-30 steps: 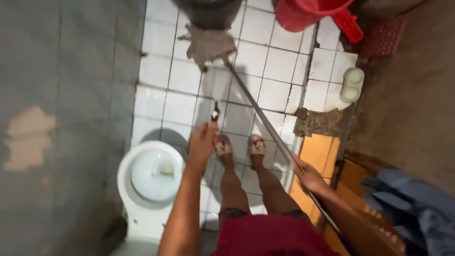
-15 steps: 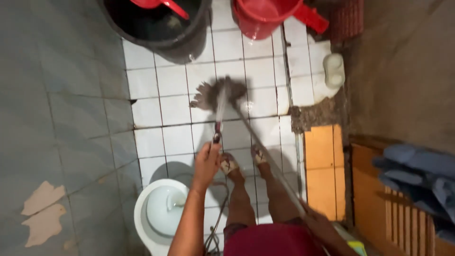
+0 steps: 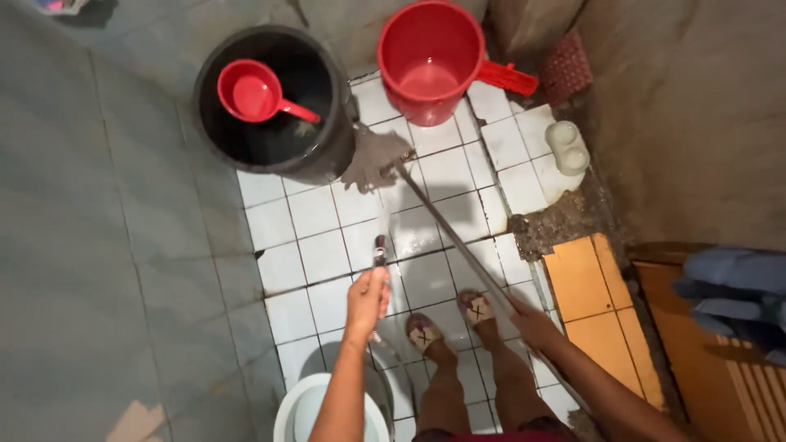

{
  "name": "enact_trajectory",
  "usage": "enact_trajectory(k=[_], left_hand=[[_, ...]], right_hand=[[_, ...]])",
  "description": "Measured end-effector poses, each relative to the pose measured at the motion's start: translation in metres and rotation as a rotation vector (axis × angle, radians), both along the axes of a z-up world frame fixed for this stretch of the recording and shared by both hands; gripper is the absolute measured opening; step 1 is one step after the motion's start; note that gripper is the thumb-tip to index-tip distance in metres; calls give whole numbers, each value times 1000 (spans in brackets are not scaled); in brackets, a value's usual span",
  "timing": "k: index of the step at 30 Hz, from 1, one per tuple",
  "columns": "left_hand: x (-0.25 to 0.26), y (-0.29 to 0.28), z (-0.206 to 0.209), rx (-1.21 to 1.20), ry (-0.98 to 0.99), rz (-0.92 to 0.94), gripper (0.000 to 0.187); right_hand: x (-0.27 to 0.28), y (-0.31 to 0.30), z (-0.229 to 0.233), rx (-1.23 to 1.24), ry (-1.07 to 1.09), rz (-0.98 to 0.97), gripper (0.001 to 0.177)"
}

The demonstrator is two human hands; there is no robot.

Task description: Mopping the bathroom floor and rinsing it with a water sprayer.

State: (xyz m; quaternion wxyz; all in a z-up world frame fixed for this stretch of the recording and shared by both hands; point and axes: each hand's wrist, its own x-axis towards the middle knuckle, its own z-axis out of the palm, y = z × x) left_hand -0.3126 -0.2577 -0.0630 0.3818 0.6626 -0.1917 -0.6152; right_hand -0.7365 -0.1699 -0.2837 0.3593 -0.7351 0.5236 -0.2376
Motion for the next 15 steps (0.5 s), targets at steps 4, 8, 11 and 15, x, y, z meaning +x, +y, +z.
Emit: enact_trajectory(k=[4, 8, 11, 15], left_hand=[[8, -7, 10, 15, -26, -7, 28], [3, -17, 5, -85, -192, -34, 37], [-7, -20, -3, -62, -201, -3, 38], [-14, -19, -21, -82, -141, 0, 36]], right_hand=[[-19, 56, 108, 1152, 73, -354, 58], [-37, 101, 102, 1416, -195, -503, 60], [10, 63, 168, 1545, -425, -640, 61], [61, -11, 153, 1533, -391, -646, 60]])
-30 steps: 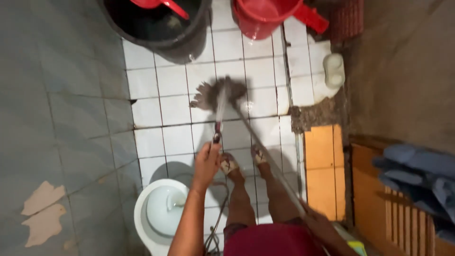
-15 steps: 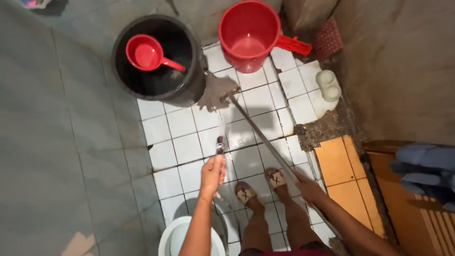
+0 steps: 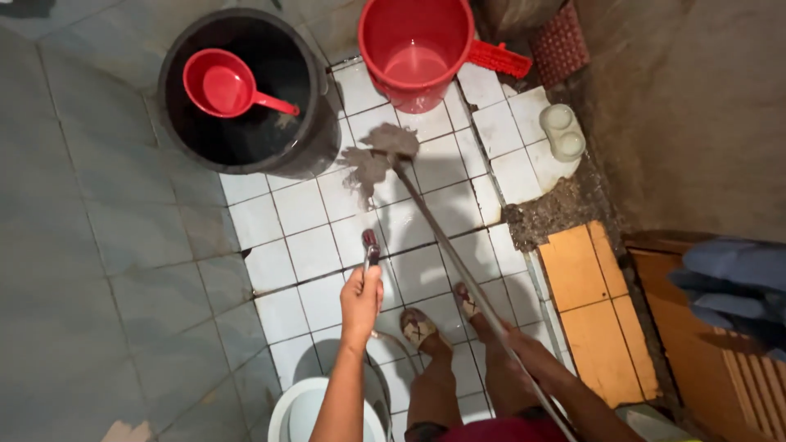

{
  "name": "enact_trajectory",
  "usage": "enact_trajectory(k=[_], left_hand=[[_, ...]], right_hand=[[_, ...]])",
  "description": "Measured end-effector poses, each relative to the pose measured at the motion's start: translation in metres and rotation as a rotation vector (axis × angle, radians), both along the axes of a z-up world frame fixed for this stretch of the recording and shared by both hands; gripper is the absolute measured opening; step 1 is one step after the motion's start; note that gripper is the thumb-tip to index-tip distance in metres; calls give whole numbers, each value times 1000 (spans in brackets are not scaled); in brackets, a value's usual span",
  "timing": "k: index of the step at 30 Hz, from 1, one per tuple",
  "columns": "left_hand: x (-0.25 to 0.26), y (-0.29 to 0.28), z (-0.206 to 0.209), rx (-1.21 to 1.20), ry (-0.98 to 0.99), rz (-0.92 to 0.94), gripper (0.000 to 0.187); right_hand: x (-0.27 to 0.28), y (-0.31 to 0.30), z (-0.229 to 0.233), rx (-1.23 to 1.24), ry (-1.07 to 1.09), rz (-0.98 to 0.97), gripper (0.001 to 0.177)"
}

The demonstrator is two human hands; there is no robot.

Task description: Mopping the bathroom floor and rinsing it with a water sprayer.

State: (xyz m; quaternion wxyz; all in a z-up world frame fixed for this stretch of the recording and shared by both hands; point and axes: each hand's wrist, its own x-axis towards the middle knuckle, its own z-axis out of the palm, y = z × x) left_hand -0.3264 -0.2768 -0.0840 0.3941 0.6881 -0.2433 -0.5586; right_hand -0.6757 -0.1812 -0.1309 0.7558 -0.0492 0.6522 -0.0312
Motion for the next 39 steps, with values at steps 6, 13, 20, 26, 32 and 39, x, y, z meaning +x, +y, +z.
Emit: enact_trajectory(k=[6, 13, 20, 26, 32, 39], left_hand=[[-4, -1, -22, 70, 33, 48, 33], [12, -6, -59, -33, -34, 130, 36], [1, 20, -55, 11, -150, 50, 36], [1, 73, -32, 71, 144, 97, 31], [-20, 81, 6, 187, 53, -63, 32], [-52, 64, 4, 85, -10, -287, 36]], right_hand=[[57, -112, -98, -227, 20, 47, 60], [134, -276, -175, -306, -85, 146, 60], [68, -234, -137, -409, 150, 367, 57], [-151, -26, -254, -541, -181, 219, 87], [-132, 105, -36, -513, 411, 595, 65], [-147, 180, 14, -10, 66, -21, 60]])
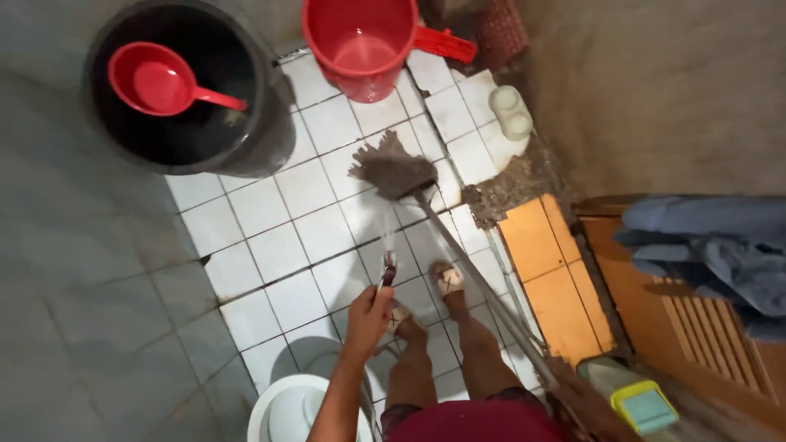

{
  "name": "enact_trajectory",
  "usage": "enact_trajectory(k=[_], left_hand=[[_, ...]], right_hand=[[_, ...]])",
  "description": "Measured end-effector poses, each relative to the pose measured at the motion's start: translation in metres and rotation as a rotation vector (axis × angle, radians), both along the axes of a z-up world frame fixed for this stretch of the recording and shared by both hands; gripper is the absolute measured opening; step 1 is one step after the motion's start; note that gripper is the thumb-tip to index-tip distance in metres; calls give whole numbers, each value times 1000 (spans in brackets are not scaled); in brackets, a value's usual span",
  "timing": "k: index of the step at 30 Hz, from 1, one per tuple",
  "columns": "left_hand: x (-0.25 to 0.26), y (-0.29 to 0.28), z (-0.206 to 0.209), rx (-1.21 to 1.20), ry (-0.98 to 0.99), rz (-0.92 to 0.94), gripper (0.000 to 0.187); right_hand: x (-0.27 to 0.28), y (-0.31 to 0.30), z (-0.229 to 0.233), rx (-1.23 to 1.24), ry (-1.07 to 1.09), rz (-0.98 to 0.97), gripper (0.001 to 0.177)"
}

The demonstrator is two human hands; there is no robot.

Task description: Mopping the bathroom floor and rinsing it with a water sprayer.

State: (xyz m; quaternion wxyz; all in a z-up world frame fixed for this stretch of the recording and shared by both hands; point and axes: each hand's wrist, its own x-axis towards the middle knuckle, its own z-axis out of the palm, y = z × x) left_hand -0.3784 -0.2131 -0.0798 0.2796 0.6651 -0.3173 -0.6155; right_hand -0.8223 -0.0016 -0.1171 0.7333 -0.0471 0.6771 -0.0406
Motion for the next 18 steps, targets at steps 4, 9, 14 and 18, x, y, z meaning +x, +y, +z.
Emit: enact_trajectory(k=[4, 9, 14, 18], left_hand=[[-17, -19, -5, 20, 89, -10, 33], [-39, -49, -7, 17, 143, 1, 31], [-49, -50, -30, 37, 141, 22, 28], [-60, -59, 1, 94, 112, -24, 26]], right_hand=[[45, -32, -10, -158, 151, 77, 63], [74, -153, -63, -162, 196, -10, 63], [72, -204, -71, -284, 54, -58, 64], [40, -146, -37, -226, 96, -30, 64]])
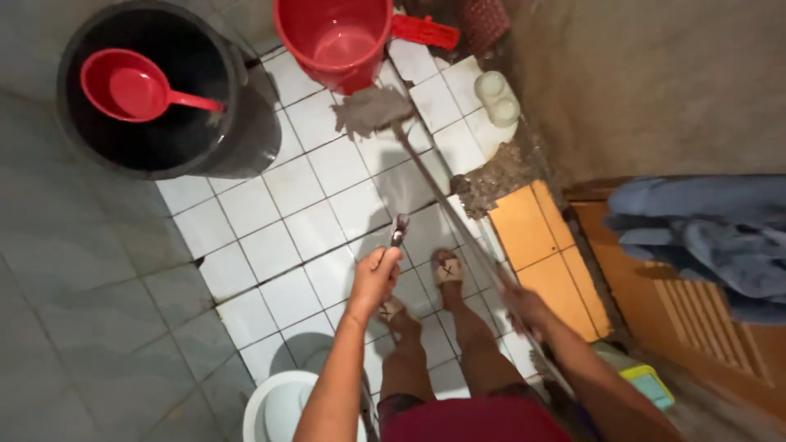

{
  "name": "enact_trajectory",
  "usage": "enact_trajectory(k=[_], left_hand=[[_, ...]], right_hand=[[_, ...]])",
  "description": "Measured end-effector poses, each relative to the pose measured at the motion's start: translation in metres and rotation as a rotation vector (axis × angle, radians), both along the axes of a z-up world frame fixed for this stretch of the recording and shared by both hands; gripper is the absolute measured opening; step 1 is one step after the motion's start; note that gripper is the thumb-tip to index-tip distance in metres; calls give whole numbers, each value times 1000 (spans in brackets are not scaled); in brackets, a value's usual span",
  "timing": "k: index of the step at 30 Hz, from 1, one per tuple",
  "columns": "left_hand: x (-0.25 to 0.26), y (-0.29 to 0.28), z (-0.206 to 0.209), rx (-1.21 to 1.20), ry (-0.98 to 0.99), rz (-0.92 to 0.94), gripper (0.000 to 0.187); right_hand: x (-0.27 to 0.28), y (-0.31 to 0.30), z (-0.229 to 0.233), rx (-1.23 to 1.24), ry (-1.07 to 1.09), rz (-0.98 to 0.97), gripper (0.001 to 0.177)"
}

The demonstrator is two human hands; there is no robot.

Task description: Mopping the bathroom floor and rinsing it with a water sprayer.

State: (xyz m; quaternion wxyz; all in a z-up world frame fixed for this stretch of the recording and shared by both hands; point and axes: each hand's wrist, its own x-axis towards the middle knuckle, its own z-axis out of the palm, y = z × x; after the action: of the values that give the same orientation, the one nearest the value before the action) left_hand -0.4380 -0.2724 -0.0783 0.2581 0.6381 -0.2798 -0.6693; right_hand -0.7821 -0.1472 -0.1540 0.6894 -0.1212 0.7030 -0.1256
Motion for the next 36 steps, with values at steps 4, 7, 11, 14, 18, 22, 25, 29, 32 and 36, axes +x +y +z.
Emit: enact_trajectory(k=[4, 7, 11, 14, 18, 22, 25, 29, 32, 36], left_hand=[[-6, 14, 16, 89, 108, -80, 27], [-12, 15, 14, 79, 154, -103, 29], [-17, 24, 6, 66, 198, -64, 31], [-20, 26, -11, 44, 205, 8, 32], [-30, 17, -8, 31, 210, 99, 31], [-32, 14, 7, -11, 186, 150, 29], [-31, 15, 29, -28, 170, 150, 26], [-34, 20, 28, -30, 180, 98, 26], [-42, 29, 13, -7, 169, 85, 26], [-44, 35, 18, 66, 178, 92, 24]], right_hand=[[-28, 101, 45, 166, 42, 0, 62], [-54, 193, 15, 184, 95, 36, 51], [-93, 231, -24, 265, 158, 111, 49], [-96, 175, -4, -242, 195, 212, 53], [-89, 114, -27, -183, 100, 64, 61], [-78, 53, 5, -28, 315, 371, 60], [-72, 37, 62, -151, 470, 401, 57], [-91, 51, 111, -250, 544, 398, 54], [-93, 49, 123, 9, 404, 184, 55], [-121, 100, 81, 61, 430, 190, 55]])
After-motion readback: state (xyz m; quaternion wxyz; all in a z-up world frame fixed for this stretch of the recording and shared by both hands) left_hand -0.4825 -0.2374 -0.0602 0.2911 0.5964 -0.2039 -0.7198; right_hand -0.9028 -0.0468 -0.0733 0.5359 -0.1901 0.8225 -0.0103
